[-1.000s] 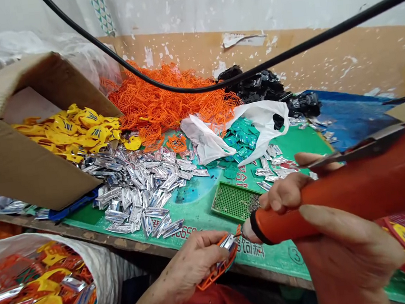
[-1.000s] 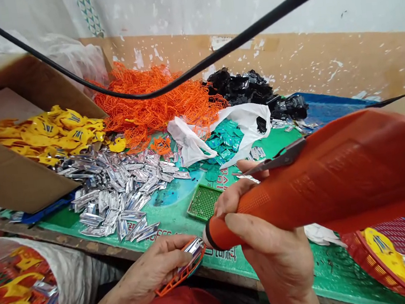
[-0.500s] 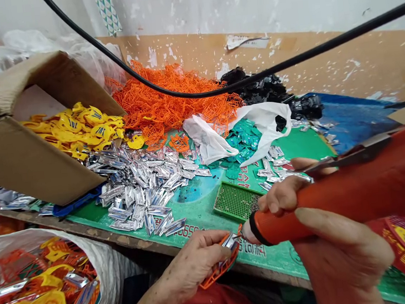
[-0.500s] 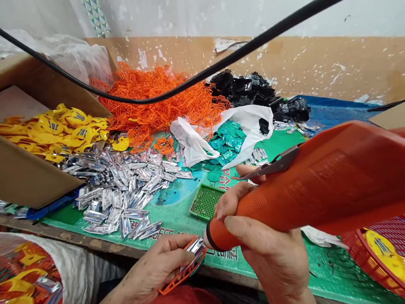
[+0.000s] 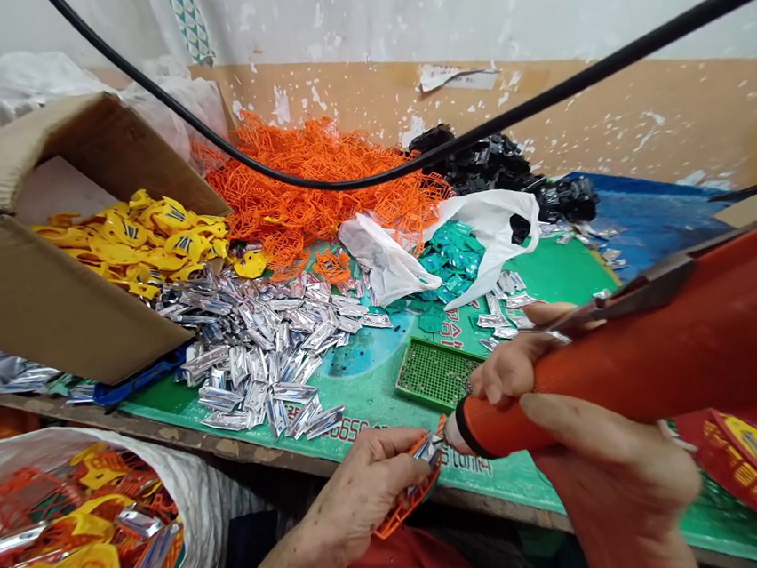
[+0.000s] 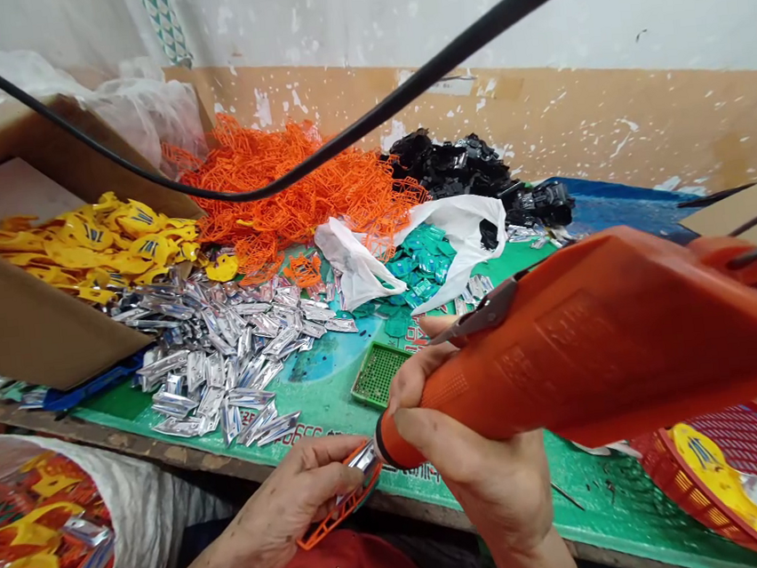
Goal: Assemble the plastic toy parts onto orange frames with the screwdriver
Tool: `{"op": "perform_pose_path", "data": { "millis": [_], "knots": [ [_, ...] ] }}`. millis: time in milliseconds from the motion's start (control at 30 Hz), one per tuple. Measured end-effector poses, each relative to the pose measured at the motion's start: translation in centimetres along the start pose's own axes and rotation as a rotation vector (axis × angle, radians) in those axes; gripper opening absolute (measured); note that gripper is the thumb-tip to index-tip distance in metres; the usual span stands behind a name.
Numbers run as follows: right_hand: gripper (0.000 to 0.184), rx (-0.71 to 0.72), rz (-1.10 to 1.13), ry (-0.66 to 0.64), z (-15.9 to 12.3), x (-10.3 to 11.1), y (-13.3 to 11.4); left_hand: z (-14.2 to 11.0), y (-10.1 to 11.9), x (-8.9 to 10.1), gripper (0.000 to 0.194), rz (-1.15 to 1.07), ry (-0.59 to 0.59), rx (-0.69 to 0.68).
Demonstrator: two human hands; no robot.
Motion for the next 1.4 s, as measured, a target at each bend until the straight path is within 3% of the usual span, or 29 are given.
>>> {"op": "perform_pose_path", "data": {
  "millis": [267,533,700,933,1067,1400],
  "knots": [
    [0.040,0.025,0.021,-0.007,-0.2,-0.4,0.5,0.3,-0.7,0.2,0.010,-0.208,0.017,0.025],
    [0.046,0.051,0.048,0.011,0.1,-0.7,0.0,0.1,-0.5,0.9,0.016,-0.219,0.058,0.021],
    [0.047,0.118,0.081,0.129,2.1,1.5,-0.8,-0.8,0.9,2.6,0.022,-0.175,0.154,-0.048],
    [0.050,0.009,-0.041,0.313,3.9,4.9,2.8,-1.1,1.4,5.3,0.032,-0.125,0.333,-0.126],
    [0.038,0.021,-0.108,0.286,3.5,5.2,4.0,-1.0,1.5,6.0,0.035,-0.084,0.420,-0.171],
    [0.018,0.012,-0.202,0.235,3.3,5.2,5.7,0.1,1.4,5.6,0.043,-0.041,0.472,-0.168]
  ]
}}
Point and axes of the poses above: each hand's wrist, its own z-axis towards the middle knuckle, its own x-axis out of the back of the hand, y = z × x, the point moved 7 cm from there along z, towards the middle knuckle, and after that the axes turned 11 degrees about -z, right-handed, at the moved point
